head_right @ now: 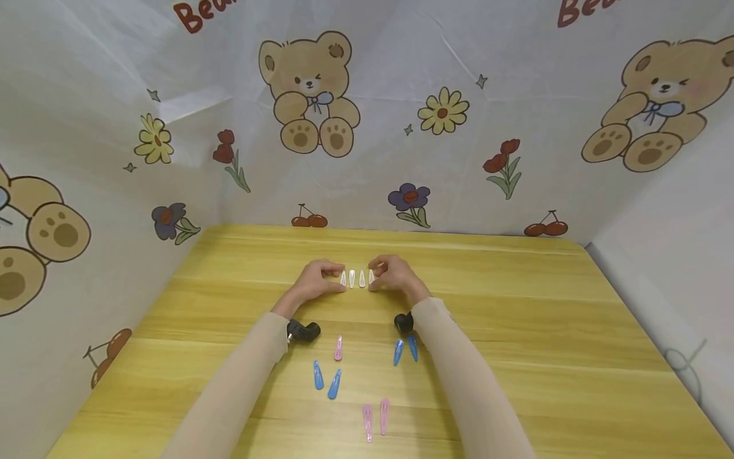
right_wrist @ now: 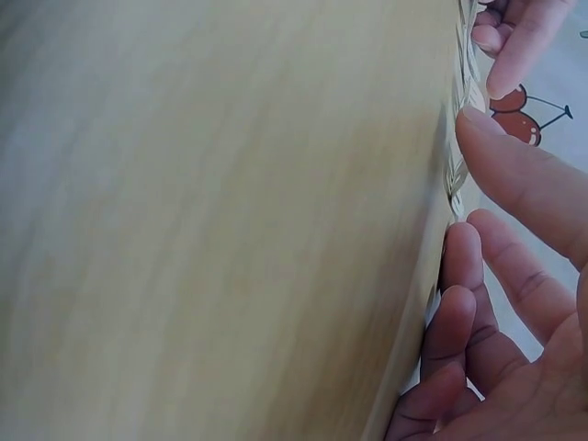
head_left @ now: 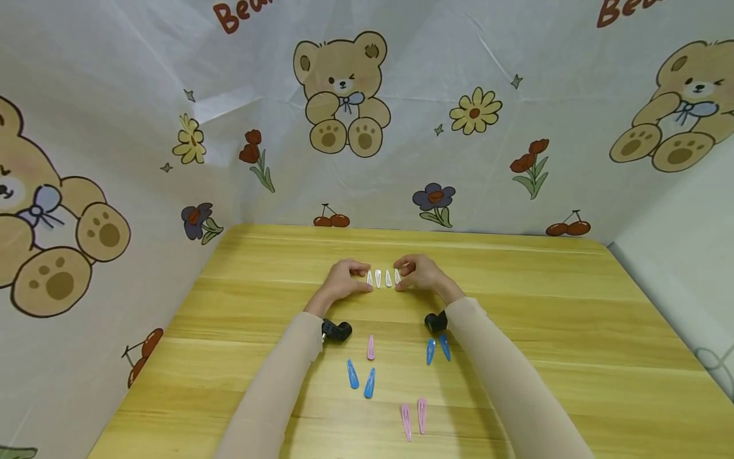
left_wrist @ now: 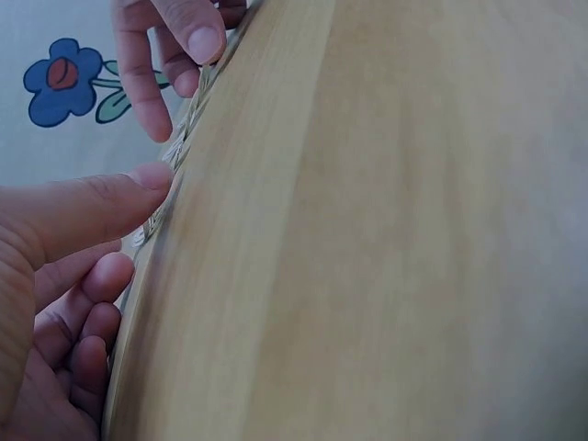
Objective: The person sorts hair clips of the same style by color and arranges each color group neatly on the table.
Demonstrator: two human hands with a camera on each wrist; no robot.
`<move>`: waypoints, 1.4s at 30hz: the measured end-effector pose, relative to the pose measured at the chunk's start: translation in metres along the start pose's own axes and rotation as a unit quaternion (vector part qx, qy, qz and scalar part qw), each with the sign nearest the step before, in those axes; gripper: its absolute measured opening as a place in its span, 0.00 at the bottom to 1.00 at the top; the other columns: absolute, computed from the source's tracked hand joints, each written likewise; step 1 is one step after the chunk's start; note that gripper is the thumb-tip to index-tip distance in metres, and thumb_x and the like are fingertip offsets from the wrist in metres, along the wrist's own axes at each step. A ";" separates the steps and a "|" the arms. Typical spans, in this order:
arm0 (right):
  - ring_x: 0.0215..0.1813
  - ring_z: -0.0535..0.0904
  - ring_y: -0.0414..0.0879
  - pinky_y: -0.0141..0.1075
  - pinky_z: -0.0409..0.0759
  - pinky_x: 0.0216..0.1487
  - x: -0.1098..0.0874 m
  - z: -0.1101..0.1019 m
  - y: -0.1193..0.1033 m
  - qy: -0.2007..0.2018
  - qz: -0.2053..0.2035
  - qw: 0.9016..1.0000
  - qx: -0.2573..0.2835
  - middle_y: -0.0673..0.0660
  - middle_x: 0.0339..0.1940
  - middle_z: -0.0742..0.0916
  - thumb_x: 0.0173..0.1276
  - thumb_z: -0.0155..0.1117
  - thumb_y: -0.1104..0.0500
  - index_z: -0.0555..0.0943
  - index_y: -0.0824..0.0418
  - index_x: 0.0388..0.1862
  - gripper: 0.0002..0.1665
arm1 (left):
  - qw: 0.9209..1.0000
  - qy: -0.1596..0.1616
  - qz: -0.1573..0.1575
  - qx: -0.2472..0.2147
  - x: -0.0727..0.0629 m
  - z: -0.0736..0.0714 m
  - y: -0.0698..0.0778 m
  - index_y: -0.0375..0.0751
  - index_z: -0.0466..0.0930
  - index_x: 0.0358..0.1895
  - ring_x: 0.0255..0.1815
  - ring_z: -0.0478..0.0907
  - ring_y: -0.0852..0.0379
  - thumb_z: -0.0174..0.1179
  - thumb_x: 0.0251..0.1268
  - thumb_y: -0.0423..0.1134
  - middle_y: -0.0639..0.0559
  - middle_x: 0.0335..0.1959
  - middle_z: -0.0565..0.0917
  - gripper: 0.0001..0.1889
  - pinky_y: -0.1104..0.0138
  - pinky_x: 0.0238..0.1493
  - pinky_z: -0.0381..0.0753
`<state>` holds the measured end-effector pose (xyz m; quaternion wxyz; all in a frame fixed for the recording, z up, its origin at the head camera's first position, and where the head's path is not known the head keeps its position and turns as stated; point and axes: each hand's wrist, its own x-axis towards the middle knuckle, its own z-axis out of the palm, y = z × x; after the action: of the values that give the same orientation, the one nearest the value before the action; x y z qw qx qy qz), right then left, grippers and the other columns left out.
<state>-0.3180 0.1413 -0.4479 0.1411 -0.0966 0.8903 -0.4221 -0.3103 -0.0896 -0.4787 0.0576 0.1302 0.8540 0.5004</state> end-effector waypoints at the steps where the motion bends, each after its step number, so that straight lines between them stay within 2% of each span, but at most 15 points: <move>1: 0.43 0.74 0.47 0.32 0.71 0.43 0.000 0.000 0.000 -0.001 -0.001 1.000 0.002 0.58 0.40 0.81 0.52 0.77 0.66 0.80 0.65 0.56 0.30 | 1.000 0.001 0.000 -0.001 0.000 0.000 0.000 0.37 0.83 0.55 0.41 0.73 0.55 0.76 0.47 0.33 0.49 0.38 0.80 0.27 0.65 0.48 0.73; 6: 0.45 0.74 0.48 0.33 0.71 0.45 -0.002 -0.003 -0.001 -0.011 -0.008 1.000 0.015 0.59 0.41 0.81 0.53 0.76 0.66 0.79 0.66 0.58 0.31 | 1.000 -0.002 -0.003 -0.020 -0.002 -0.003 0.002 0.37 0.82 0.56 0.42 0.73 0.55 0.76 0.47 0.35 0.48 0.40 0.80 0.28 0.66 0.47 0.73; 9: 0.50 0.76 0.52 0.37 0.74 0.50 -0.007 -0.006 -0.002 -0.015 -0.017 1.000 0.020 0.63 0.46 0.82 0.56 0.75 0.65 0.77 0.67 0.61 0.32 | 0.999 -0.009 -0.011 -0.045 -0.003 -0.005 0.001 0.38 0.81 0.58 0.43 0.73 0.55 0.75 0.49 0.36 0.47 0.43 0.81 0.29 0.67 0.46 0.73; 13: 0.58 0.74 0.59 0.45 0.73 0.57 -0.020 -0.014 -0.007 -0.015 -0.032 0.999 0.024 0.67 0.56 0.80 0.59 0.72 0.64 0.74 0.67 0.64 0.33 | 0.997 -0.015 -0.019 -0.078 -0.005 -0.009 0.001 0.39 0.80 0.60 0.46 0.75 0.53 0.73 0.53 0.37 0.44 0.49 0.81 0.28 0.67 0.47 0.74; 17: 0.57 0.72 0.60 0.46 0.71 0.55 -0.043 -0.024 -0.016 -0.008 -0.046 0.999 0.026 0.69 0.59 0.78 0.61 0.70 0.64 0.73 0.66 0.66 0.33 | 0.996 -0.025 -0.015 -0.084 -0.012 -0.015 0.007 0.38 0.79 0.61 0.49 0.75 0.52 0.72 0.55 0.39 0.43 0.51 0.81 0.28 0.64 0.50 0.76; 20: 0.55 0.72 0.61 0.45 0.72 0.53 -0.065 -0.029 -0.020 0.008 -0.066 0.997 0.028 0.70 0.58 0.79 0.60 0.71 0.64 0.74 0.66 0.65 0.33 | 0.996 -0.042 -0.006 -0.077 -0.025 -0.020 0.017 0.36 0.77 0.62 0.50 0.75 0.51 0.71 0.56 0.40 0.42 0.52 0.80 0.29 0.62 0.52 0.76; 24: 0.53 0.73 0.62 0.45 0.73 0.52 -0.098 -0.030 -0.019 0.041 -0.099 0.994 0.029 0.68 0.53 0.81 0.59 0.73 0.63 0.77 0.64 0.62 0.31 | 0.995 -0.067 0.017 -0.074 -0.050 -0.026 0.030 0.34 0.74 0.63 0.53 0.74 0.46 0.70 0.58 0.38 0.37 0.54 0.78 0.29 0.59 0.56 0.75; 29: 0.50 0.74 0.55 0.41 0.67 0.43 -0.142 -0.023 -0.017 0.070 -0.114 0.991 0.022 0.60 0.50 0.83 0.59 0.74 0.59 0.79 0.57 0.60 0.29 | 0.990 -0.088 0.059 -0.098 -0.083 -0.027 0.036 0.30 0.73 0.63 0.57 0.71 0.38 0.67 0.59 0.33 0.30 0.57 0.76 0.27 0.53 0.58 0.74; 33: 0.47 0.74 0.48 0.40 0.65 0.41 -0.172 -0.010 -0.015 0.063 -0.137 0.988 0.028 0.54 0.47 0.84 0.56 0.76 0.57 0.80 0.53 0.58 0.29 | 0.986 -0.102 0.078 -0.102 -0.104 -0.020 0.037 0.27 0.74 0.61 0.58 0.70 0.34 0.68 0.59 0.33 0.29 0.57 0.75 0.27 0.45 0.59 0.72; 36: 0.46 0.74 0.46 0.40 0.65 0.40 -0.190 0.003 -0.013 0.042 -0.154 0.986 0.042 0.56 0.47 0.84 0.56 0.76 0.58 0.80 0.52 0.58 0.29 | 0.987 -0.108 0.084 -0.084 -0.116 -0.013 0.038 0.28 0.75 0.61 0.58 0.70 0.36 0.69 0.58 0.36 0.32 0.57 0.76 0.28 0.44 0.59 0.71; 42: 0.44 0.74 0.49 0.40 0.65 0.39 -0.215 0.023 -0.004 0.018 -0.170 0.984 0.056 0.59 0.45 0.84 0.54 0.77 0.60 0.80 0.56 0.56 0.29 | 0.989 -0.114 0.076 -0.060 -0.124 -0.001 0.034 0.33 0.76 0.60 0.59 0.70 0.42 0.71 0.56 0.39 0.40 0.57 0.77 0.28 0.47 0.61 0.71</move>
<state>-0.1082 0.1850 -0.4221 0.0560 -0.2311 0.8382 -0.4908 -0.1859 -0.1096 -0.4520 0.1239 0.2469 0.7981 0.5354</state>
